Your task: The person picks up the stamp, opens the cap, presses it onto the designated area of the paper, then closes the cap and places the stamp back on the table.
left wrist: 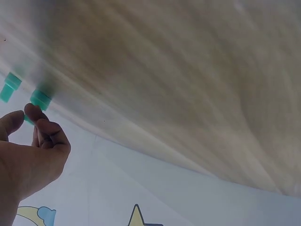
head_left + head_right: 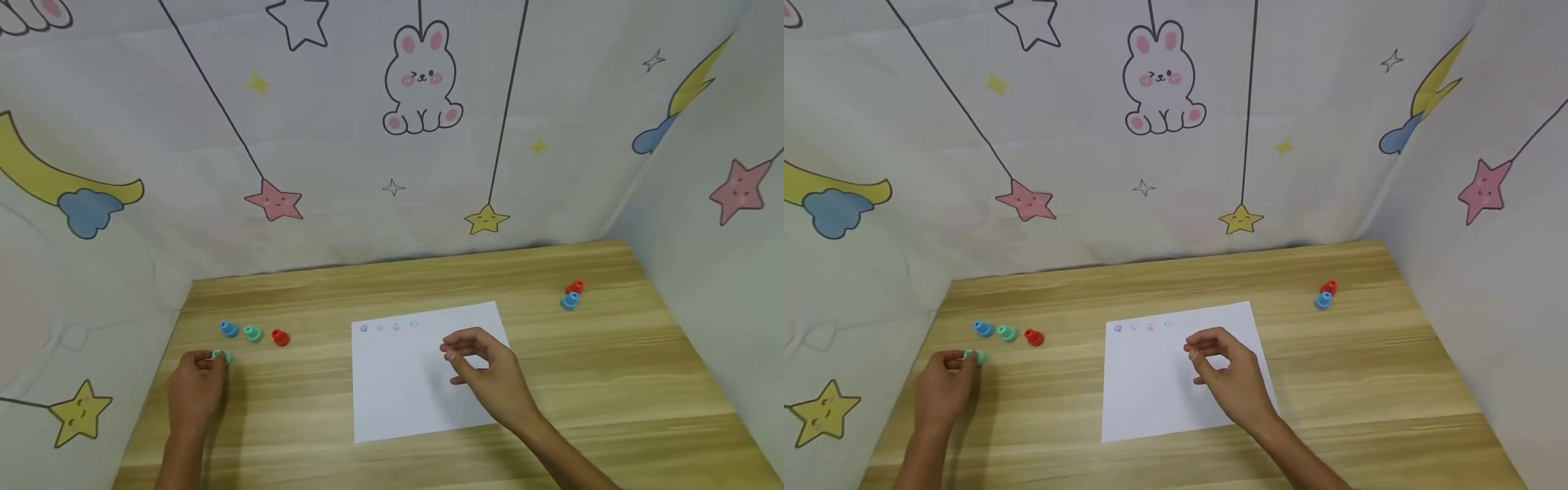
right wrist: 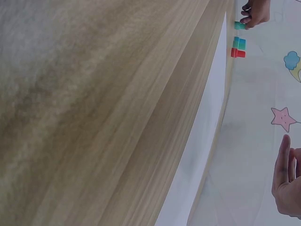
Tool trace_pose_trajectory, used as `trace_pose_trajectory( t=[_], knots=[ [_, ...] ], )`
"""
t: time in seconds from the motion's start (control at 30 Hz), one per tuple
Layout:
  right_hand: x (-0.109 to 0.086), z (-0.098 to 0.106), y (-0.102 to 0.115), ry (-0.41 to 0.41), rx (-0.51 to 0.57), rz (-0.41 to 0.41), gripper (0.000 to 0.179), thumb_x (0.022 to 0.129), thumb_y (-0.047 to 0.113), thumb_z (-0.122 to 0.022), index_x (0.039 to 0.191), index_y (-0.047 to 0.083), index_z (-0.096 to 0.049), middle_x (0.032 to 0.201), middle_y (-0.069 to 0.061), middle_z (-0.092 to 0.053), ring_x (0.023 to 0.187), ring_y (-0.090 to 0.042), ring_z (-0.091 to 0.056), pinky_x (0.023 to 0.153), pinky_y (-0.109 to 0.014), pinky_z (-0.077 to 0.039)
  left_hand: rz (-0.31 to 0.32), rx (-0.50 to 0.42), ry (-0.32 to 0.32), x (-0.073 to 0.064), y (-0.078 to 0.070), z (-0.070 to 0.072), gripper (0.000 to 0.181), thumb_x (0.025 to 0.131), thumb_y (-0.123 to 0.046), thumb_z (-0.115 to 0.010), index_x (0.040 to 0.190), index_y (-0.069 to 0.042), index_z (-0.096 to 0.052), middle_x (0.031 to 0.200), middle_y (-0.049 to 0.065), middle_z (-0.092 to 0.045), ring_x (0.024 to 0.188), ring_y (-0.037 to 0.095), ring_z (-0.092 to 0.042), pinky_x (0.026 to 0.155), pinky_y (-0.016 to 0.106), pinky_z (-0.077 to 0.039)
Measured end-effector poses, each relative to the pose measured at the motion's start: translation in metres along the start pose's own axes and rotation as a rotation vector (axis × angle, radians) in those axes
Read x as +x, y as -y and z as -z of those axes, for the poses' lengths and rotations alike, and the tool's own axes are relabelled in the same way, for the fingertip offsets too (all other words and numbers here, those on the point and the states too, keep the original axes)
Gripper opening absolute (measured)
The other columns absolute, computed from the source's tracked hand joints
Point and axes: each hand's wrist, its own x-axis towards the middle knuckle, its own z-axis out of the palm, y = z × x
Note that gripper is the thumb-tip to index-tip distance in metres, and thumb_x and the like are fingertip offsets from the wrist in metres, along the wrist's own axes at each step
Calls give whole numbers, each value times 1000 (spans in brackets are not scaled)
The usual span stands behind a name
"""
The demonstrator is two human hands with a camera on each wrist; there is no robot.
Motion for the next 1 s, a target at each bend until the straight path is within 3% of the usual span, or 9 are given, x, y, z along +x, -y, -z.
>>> trace_pose_trajectory(
  t=[0.2, 0.33, 0.57, 0.73, 0.87, 1.0],
  knots=[
    [0, 0, 1, -4, -5, -7, 18, 102, 9, -72, 120, 6, -68, 116, -12, -74, 108, -33, -72, 72, -38, -66, -2, 11, 3, -5, -5, 4, 51, 107, -32, -58, 136, 10, -55, 115, 29, -70, 92, 38, -68, 60, 27, -45],
    [0, 1, 1, -6, -13, -12, 19, 102, 9, -73, 120, 6, -68, 117, -12, -74, 109, -32, -72, 72, -38, -66, -14, 12, -18, -14, -17, 9, 52, 107, -34, -59, 139, 8, -55, 118, 26, -70, 91, 35, -68, 59, 27, -45],
    [-1, 3, 3, -25, -21, -9, 19, 102, 10, -73, 119, 7, -69, 117, -13, -74, 106, -24, -72, 73, -37, -66, -138, -95, -45, -55, -74, 7, 40, 107, -34, -65, 131, -1, -65, 111, 15, -73, 79, 12, -59, 60, 21, -47],
    [-1, 4, 5, -37, -30, -32, 17, 101, 10, -74, 118, 11, -69, 117, -11, -74, 105, -19, -72, 73, -38, -66, -245, -207, -53, -91, -117, -7, 24, 105, -23, -70, 122, -6, -70, 102, 6, -74, 79, 11, -60, 67, 17, -45],
    [-1, 3, 5, -45, -34, -29, 17, 101, 11, -74, 117, 12, -70, 118, -11, -74, 105, -18, -72, 73, -38, -66, -321, -314, -40, -114, -140, -20, 17, 102, -17, -74, 116, -7, -72, 95, 1, -73, 76, 8, -61, 65, 19, -45],
    [0, 4, 5, -50, -46, -23, 17, 101, 11, -73, 118, 13, -70, 118, -11, -74, 105, -17, -72, 73, -38, -66, -352, -370, -21, -124, -152, -26, 15, 102, -16, -74, 115, -8, -72, 94, -2, -72, 76, 8, -60, 64, 22, -45]
  ],
)
